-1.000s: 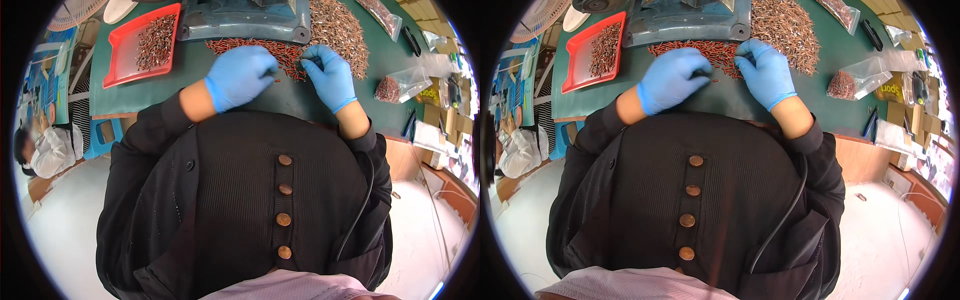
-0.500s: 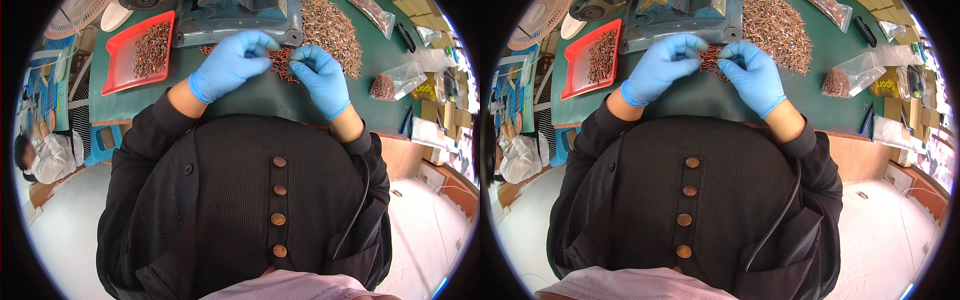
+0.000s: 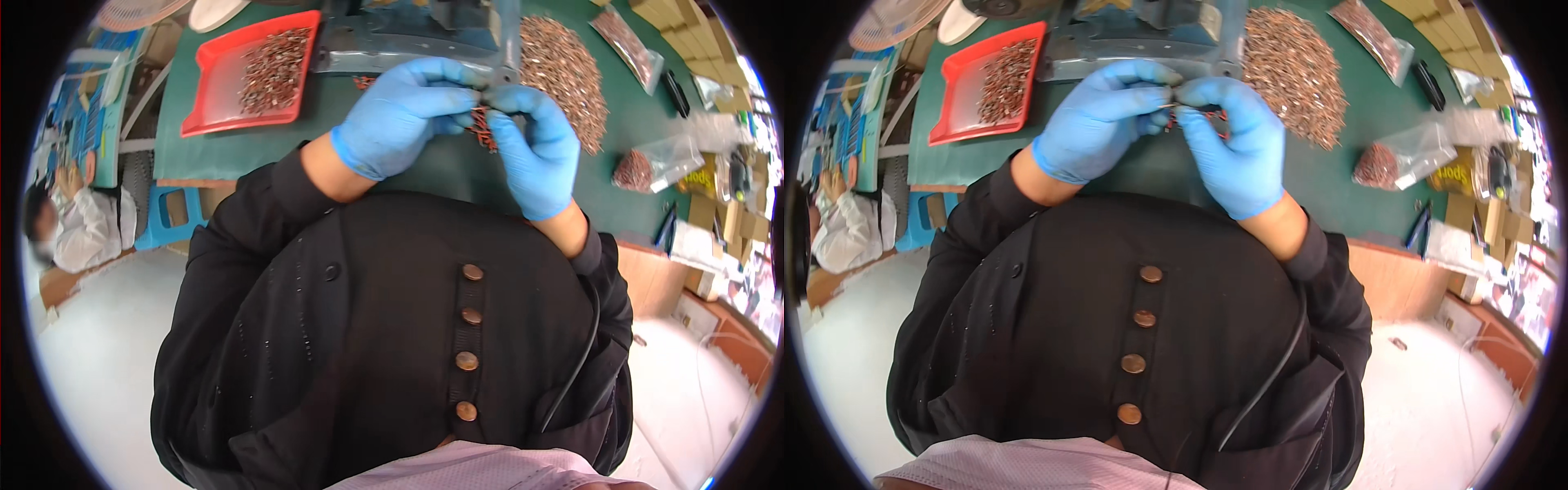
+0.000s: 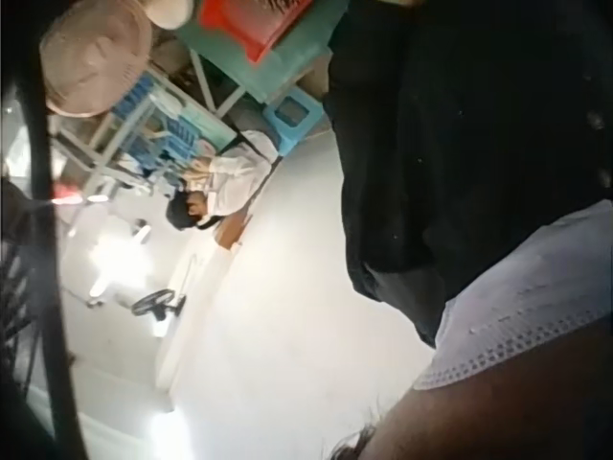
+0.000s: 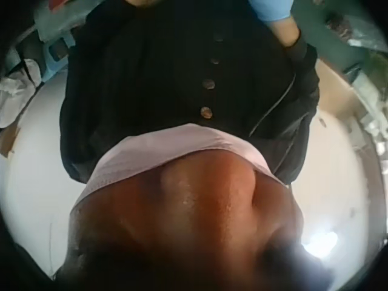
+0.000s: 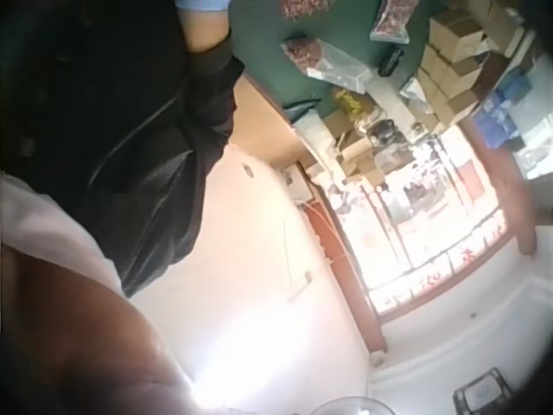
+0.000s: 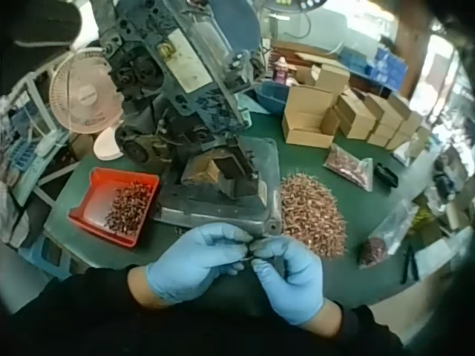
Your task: Manually assembling small electronic terminals using a press machine at a workbench.
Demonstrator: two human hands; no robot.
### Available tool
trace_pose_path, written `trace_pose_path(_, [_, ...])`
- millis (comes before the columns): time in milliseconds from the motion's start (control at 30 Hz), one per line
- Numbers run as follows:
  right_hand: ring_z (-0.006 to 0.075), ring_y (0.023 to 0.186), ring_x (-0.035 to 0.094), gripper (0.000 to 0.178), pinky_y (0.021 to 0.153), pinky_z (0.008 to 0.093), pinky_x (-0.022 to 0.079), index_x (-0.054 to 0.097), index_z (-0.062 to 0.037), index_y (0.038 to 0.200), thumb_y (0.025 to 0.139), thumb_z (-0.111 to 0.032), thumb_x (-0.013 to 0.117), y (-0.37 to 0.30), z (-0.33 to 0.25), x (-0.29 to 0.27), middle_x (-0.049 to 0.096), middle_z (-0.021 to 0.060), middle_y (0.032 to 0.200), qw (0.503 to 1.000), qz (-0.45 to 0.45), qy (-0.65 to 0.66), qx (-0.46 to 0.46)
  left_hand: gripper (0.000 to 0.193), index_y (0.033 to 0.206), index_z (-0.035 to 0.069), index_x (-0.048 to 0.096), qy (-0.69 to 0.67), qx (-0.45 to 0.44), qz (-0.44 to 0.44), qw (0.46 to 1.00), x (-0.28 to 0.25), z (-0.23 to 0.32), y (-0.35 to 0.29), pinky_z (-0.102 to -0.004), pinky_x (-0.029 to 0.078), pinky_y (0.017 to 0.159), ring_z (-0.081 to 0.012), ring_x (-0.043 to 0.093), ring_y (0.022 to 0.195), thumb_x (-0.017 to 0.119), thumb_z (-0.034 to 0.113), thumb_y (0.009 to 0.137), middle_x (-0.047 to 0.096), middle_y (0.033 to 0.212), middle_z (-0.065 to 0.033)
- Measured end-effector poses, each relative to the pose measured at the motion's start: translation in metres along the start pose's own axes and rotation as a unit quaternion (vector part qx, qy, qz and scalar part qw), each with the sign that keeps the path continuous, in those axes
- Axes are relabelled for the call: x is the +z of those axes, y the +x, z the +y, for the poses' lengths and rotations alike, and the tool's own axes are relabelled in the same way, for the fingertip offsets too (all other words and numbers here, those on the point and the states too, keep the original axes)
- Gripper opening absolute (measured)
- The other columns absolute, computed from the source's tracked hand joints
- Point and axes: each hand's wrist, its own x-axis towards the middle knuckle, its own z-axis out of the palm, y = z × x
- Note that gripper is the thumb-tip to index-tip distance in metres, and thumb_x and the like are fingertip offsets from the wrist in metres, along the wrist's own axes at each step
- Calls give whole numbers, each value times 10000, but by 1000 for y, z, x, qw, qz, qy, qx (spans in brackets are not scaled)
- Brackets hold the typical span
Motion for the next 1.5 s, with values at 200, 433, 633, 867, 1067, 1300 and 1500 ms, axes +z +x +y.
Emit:
trace_pose_path(200, [135, 849, 562, 129, 774, 251, 465, 553, 6, 949, 845, 80, 571, -2, -13, 18, 589, 72, 967, 991, 36, 127, 5, 192, 1042, 16, 609, 8, 2, 48, 999, 7, 2, -16, -263, 519, 691, -152, 646, 774, 627, 71, 858, 656, 920, -69])
trace_pose_path(433, [82, 795, 517, 115, 722, 220, 458, 534, -8, 954, 861, 53, 565, 2, -6, 34, 561, 38, 898, 990, 91, 84, 60, 163, 1009, 2, 603, -3, 50, 40, 998, 2, -3, -21, -260, 536, 698, -169, 660, 773, 628, 49, 855, 662, 909, -98])
trace_pose_path(633, [80, 777, 521, 106, 718, 218, 458, 518, -3, 973, 877, 33, 546, 27, -5, 42, 554, 29, 860, 988, 86, 97, 84, 115, 972, -8, 600, 198, 113, 95, 969, -1, 11, -18, -235, 517, 681, -114, 632, 739, 611, 30, 864, 650, 865, -73])
trace_pose_path(867, [84, 748, 553, 104, 677, 221, 473, 537, 7, 973, 877, -10, 573, 72, -1, 43, 585, 48, 852, 975, 86, 140, 150, 101, 956, -20, 610, 285, 217, 138, 923, -6, 29, 8, -212, 512, 659, -94, 625, 740, 609, 11, 860, 644, 826, -53])
trace_pose_path(1067, [84, 694, 572, 105, 628, 217, 472, 583, 13, 917, 858, -65, 621, 113, 8, 42, 624, 56, 786, 975, 135, 134, 115, 85, 892, -14, 645, 324, 318, 214, 865, -10, 62, 38, -204, 475, 571, -56, 580, 623, 642, 29, 819, 634, 731, -21])
trace_pose_path(1300, [102, 646, 578, 155, 609, 244, 481, 619, 32, 849, 805, -112, 657, 165, 13, 44, 643, 75, 732, 973, 206, 58, 92, 85, 904, 9, 650, 385, 425, 238, 784, -12, 85, 89, -173, 426, 565, -21, 530, 615, 661, 36, 825, 641, 752, 7])
trace_pose_path(1500, [125, 638, 586, 190, 610, 269, 489, 618, 37, 847, 785, -138, 660, 180, 18, 46, 646, 98, 730, 971, 225, 16, 85, 73, 848, 14, 666, 468, 512, 280, 663, -24, 82, 113, -183, 390, 491, -13, 481, 540, 692, 25, 780, 616, 684, 11])
